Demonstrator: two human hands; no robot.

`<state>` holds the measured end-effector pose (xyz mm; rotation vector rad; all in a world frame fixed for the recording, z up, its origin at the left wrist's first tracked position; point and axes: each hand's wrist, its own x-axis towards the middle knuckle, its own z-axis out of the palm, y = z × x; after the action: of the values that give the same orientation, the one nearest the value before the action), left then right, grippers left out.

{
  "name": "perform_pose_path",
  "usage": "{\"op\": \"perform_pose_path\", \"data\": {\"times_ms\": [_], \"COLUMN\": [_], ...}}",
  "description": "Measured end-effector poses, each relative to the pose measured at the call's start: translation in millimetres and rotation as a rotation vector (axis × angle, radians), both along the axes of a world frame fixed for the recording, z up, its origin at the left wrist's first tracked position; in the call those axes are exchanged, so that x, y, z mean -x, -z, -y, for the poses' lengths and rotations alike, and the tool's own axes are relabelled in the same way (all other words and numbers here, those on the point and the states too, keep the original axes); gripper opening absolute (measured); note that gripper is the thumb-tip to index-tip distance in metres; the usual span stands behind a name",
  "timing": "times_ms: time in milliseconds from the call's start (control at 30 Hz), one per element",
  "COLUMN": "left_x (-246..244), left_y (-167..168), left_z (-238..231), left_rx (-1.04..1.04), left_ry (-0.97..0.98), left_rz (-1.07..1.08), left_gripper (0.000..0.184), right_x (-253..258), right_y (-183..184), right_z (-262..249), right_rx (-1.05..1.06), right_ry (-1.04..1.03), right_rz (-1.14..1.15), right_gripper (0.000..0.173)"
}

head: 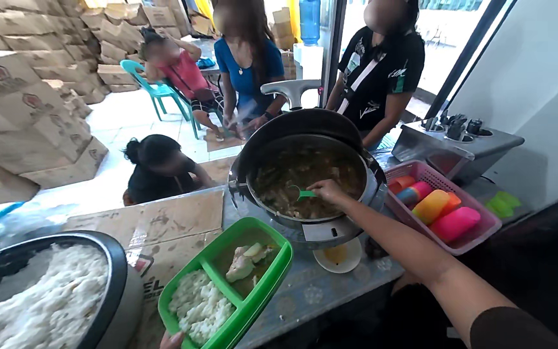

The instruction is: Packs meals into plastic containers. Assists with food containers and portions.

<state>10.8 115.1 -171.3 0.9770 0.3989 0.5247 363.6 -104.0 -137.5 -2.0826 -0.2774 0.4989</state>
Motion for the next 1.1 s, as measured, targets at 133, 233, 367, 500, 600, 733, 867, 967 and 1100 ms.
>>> {"op": "perform_pose_path", "data": {"times_ms": [133,233,367,500,600,733,867,967,1100], "left_x": [3.0,3.7,-1.2,-8.8,-14.1,-21.2,-29.0,-34.0,-38.9], "left_y": [0.0,1.7,5.2,-1.4,-5.4,-9.9,-15.9,-19.5,-24.2], "left_z": [1.0,0.7,0.5,9.3,13.4,19.3,27.1,30.0,34.6], "left_rx": [-0.021,-0.022,-0.042,-0.022,-0.005,-0.026,-0.024,-0.033,-0.025], "left_ry": [-0.002,0.011,0.040,0.032,0.046,0.039,0.009,0.016,0.049], "left_rz": [-0.020,-0.013,-0.019,-0.049,-0.034,-0.076,-0.103,-0.121,-0.113], "left_gripper": [0.021,0.020,0.021,0.024,0.029,0.026,0.038,0.039,0.038], "right_x": [-0.7,-4.2,-3.6,-1.0,1.1,3.6,5.6,8.5,26.2], "right_y": [-13.3,-23.4,-30.1,-32.2,-36.5,-44.8,-56.2,-66.7,-84.5], "right_z": [18.8,33.5,49.2,59.6,63.1,65.1,66.9,68.6,66.2], "right_rx": [-0.081,-0.067,-0.054,-0.097,-0.148,-0.191,-0.183,-0.220,-0.298], "right_ry": [0.065,0.069,0.086,0.120,0.132,0.131,0.075,0.039,0.006], "right_rz": [-0.102,-0.080,-0.056,-0.113,-0.196,-0.233,-0.180,-0.128,-0.007], "right_gripper": [0.026,0.025,0.025,0.023,0.026,0.026,0.026,0.025,0.023]}}
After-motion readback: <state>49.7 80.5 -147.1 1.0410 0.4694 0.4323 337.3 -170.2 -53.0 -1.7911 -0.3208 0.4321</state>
